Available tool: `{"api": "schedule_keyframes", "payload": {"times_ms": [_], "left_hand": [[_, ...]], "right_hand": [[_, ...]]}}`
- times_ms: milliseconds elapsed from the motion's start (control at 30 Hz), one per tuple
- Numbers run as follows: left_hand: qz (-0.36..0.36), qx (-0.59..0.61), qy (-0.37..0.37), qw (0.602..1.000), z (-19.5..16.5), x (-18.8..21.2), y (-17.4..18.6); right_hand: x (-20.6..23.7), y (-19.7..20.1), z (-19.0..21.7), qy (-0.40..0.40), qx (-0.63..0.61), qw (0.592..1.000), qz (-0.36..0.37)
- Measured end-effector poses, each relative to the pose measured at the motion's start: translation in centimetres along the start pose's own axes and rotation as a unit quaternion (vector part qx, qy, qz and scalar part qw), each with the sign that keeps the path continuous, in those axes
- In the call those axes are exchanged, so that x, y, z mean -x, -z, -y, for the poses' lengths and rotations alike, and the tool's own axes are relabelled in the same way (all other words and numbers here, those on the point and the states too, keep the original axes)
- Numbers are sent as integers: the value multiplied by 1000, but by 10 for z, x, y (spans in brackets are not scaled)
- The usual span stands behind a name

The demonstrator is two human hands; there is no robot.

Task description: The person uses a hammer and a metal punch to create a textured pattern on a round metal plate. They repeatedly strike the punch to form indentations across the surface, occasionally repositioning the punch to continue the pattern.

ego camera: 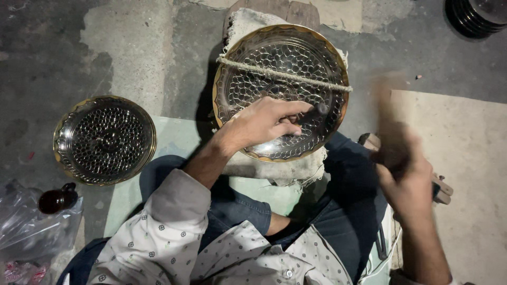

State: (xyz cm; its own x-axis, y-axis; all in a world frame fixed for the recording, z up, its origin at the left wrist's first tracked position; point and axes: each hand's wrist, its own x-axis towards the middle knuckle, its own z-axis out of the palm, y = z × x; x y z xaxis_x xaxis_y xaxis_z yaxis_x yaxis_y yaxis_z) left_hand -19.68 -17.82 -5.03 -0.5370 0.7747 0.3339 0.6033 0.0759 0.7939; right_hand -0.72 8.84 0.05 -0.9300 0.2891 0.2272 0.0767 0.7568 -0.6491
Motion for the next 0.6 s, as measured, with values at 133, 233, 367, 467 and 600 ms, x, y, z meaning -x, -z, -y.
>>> {"api": "schedule_keyframes", "payload": {"times_ms": [133, 233, 367, 467, 600], "left_hand": [[-16, 24, -22, 999, 0, 0, 1], [9, -6, -4, 1000, 0, 1, 1], [7, 15, -3, 1000, 0, 0, 1], [13, 16, 1, 1000, 1, 0, 1], [-5, 14, -27, 1000, 1, 2, 1]], "right_hand": [[4, 3, -2, 29, 114, 993, 18], [7, 3, -2, 4, 98, 995, 22], [10, 0, -2, 29, 163, 986, 11], [11, -3, -1, -20, -48, 999, 2], [15, -5, -2, 26, 222, 975, 16]]}}
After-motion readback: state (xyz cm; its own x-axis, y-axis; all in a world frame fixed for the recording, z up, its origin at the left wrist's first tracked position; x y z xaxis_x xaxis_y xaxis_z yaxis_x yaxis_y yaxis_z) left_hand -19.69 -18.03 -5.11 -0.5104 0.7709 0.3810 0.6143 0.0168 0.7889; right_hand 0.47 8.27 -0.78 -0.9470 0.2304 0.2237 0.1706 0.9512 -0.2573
